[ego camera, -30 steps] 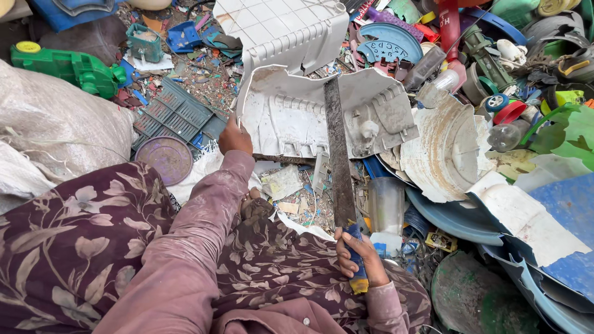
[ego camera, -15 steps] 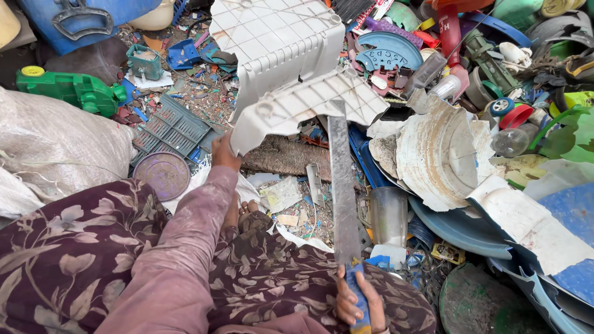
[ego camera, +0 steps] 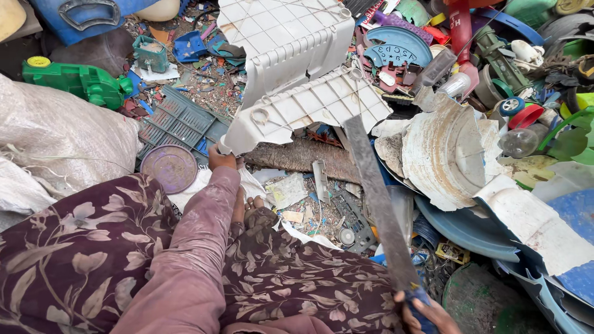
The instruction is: The person sits on the ground in a cluttered area and uses a large knife to cut a white plastic container into smaller pieces. They repeatedly strike the plastic with the knife, reposition the container, and separate the cut sections.
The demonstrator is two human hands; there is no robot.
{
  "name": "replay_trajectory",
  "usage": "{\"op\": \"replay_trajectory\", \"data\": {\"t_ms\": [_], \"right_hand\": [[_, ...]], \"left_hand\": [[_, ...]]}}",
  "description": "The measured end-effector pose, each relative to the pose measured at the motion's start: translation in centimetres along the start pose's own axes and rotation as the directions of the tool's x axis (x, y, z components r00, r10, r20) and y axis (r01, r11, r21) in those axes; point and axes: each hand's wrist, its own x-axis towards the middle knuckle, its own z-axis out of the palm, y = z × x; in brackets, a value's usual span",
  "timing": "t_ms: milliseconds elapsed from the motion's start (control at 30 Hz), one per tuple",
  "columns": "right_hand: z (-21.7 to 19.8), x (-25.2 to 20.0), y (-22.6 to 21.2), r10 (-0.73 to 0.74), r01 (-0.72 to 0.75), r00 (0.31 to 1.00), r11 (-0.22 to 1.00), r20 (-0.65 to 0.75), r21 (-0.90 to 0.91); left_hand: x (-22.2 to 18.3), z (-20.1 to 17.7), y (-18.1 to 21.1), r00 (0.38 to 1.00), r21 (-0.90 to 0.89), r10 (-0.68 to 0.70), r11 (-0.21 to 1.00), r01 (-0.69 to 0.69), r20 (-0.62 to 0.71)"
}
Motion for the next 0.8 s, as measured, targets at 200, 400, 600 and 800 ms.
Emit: {"op": "replay_trajectory", "data": {"t_ms": [200, 400, 600, 800], "right_hand": [[-7.3, -2.5, 0.7, -0.036, 0.021, 0.976, 0.997, -0.216, -0.072], [-1.1, -1.3, 0.1, -0.222, 0.170, 0.924, 0.968, -0.311, -0.186], [9.9, 7.9, -8.7, -0.514, 0.222, 0.814, 0.704, -0.269, -0.674], [17.8, 12.9, -12.7, -0.619, 0.265, 0.775, 0.502, -0.128, -0.824]], "left_hand": [[4.1, 0.3, 1.7, 0.977, -0.111, -0.094, 0.987, 0.116, 0.194], [4.9, -5.0, 1.8, 0.866, -0.412, -0.230, 0.806, 0.426, 0.444], [4.5, -0.5, 4.1, 0.821, -0.483, -0.435, 0.665, 0.569, 0.369], [5.4, 5.0, 6.2, 0.869, -0.315, -0.391, 0.820, 0.478, 0.302]]}}
